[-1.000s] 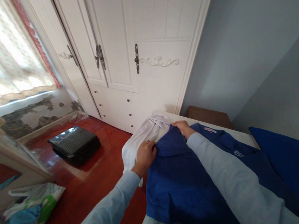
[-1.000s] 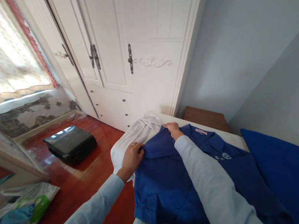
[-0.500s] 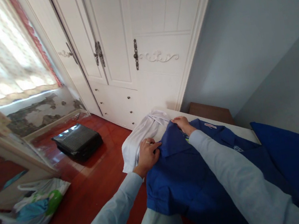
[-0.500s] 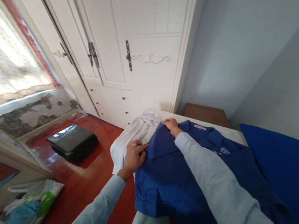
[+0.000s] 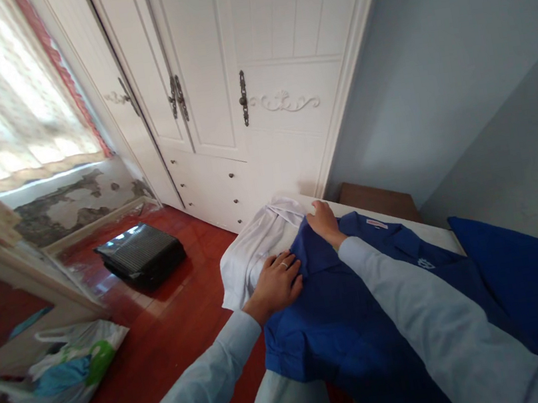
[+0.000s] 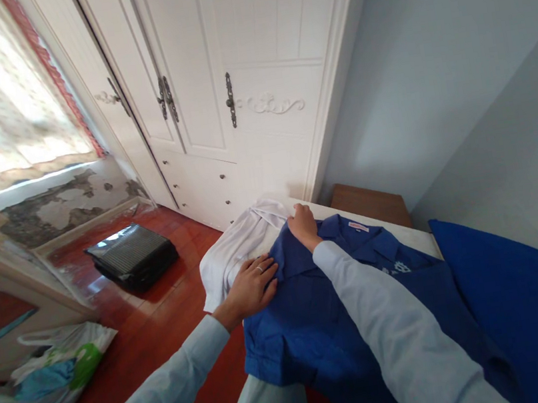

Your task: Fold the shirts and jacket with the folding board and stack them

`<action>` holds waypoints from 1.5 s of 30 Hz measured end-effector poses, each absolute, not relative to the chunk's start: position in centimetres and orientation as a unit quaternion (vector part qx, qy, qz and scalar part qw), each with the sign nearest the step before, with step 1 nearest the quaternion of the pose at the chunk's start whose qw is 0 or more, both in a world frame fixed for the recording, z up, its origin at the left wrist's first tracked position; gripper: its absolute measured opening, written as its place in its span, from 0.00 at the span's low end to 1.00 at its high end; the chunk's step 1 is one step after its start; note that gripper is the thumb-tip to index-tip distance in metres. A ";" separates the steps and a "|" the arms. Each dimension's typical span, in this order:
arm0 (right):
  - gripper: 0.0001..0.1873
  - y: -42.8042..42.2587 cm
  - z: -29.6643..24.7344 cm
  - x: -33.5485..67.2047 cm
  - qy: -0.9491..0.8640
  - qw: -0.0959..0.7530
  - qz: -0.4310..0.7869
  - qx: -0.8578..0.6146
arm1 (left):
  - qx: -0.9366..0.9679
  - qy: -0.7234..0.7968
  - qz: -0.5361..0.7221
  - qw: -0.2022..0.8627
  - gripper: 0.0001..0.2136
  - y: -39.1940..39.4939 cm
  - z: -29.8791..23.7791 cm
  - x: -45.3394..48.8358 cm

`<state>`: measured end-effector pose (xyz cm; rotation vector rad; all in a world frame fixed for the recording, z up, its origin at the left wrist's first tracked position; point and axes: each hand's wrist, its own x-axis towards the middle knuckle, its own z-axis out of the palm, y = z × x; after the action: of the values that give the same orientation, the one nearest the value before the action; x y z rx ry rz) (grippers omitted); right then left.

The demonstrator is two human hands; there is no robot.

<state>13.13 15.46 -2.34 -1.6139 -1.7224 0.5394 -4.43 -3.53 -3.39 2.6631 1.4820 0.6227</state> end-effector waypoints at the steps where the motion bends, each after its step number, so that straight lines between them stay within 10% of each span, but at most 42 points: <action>1: 0.25 14.2 -1.9 12.9 -0.729 0.334 0.170 -0.572 | 0.855 0.479 0.196 0.017 0.20 -3.6 -3.5 -4.5; 9: 0.32 7.9 -3.3 15.1 -0.930 0.038 0.078 -0.356 | 0.823 0.523 0.219 0.002 0.22 -4.2 -4.4 -4.0; 17: 0.46 4.9 -3.6 18.3 -0.948 0.043 0.088 -0.304 | 0.833 0.494 0.235 0.081 0.26 -3.1 -4.0 -4.7; 27: 0.15 3.3 -1.4 19.1 -0.959 -0.015 -0.071 -0.274 | 0.826 0.521 0.194 0.095 0.31 -2.6 -3.7 -4.4; 45: 0.13 1.7 0.0 15.9 -0.948 -0.089 -0.131 -0.275 | 0.741 0.494 0.366 0.268 0.43 -0.2 -6.8 -5.8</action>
<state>15.87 1.73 0.04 -0.9166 -3.1614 -0.4358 -5.82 -0.22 -6.78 1.9997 1.3329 0.9876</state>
